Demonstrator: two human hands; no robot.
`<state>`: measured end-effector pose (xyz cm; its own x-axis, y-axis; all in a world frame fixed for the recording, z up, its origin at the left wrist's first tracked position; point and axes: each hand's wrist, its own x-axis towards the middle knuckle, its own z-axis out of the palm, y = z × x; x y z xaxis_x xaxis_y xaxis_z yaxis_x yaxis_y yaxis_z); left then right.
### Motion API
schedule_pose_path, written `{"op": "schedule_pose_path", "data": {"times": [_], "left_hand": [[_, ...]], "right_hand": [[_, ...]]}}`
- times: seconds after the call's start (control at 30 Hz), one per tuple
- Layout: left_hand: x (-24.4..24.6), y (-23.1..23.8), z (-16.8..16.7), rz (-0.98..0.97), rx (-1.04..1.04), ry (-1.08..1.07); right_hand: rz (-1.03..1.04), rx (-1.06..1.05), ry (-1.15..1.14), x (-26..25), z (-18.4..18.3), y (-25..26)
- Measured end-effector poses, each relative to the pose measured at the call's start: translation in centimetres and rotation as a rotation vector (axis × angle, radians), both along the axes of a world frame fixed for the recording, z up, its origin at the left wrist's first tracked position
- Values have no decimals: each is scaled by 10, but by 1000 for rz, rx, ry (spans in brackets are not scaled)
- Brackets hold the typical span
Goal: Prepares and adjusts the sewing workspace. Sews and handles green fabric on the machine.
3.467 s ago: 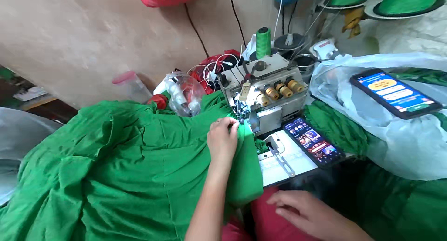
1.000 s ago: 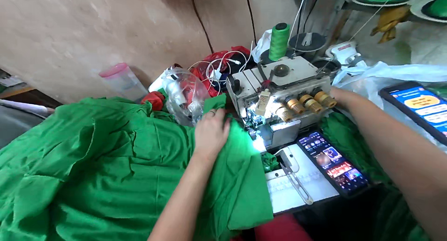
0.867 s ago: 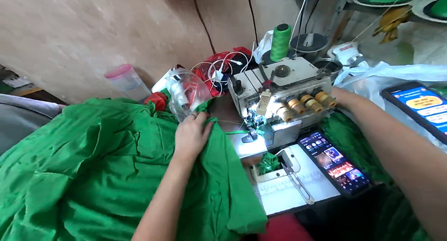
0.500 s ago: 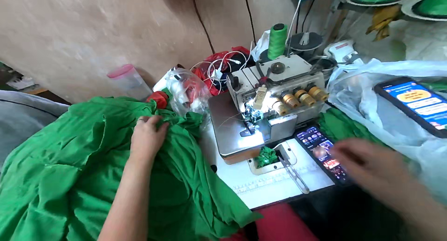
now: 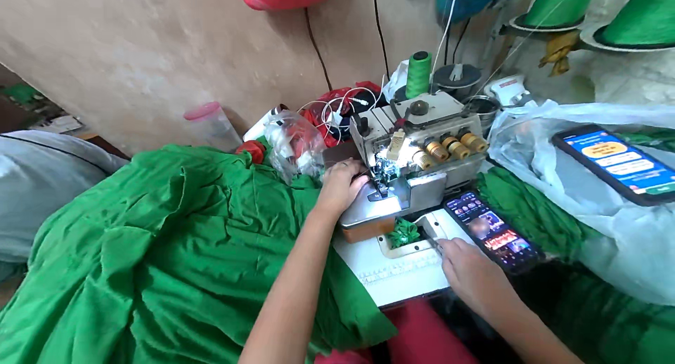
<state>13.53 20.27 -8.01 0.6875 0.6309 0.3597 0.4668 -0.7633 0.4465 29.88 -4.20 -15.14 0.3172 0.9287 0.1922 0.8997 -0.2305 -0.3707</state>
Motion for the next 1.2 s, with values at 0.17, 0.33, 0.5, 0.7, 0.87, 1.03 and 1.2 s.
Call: {"op": "schedule_pose_path", "data": {"times": [0.17,0.33,0.5,0.7,0.87,1.03,1.2], "left_hand": [[9,-20,13,152,68,188],[17,-34,28,307,-153,295],[25,-45,25,396,-217,129],[16,-44,22,310,-253,-19],[16,-42,17,292,-209,13],[16,-42,15,282,-210,3],[16,-41,12,275,-197,-14]], "right_hand": [[208,134,306,17,16,-3],[413,372,334,25,104,23],[464,420,33,17,200,99],[556,5,-14,21,224,207],[589,-84,125,25,218,218],[545,-112,218,25,217,210],[615,85,292,26,204,208]]}}
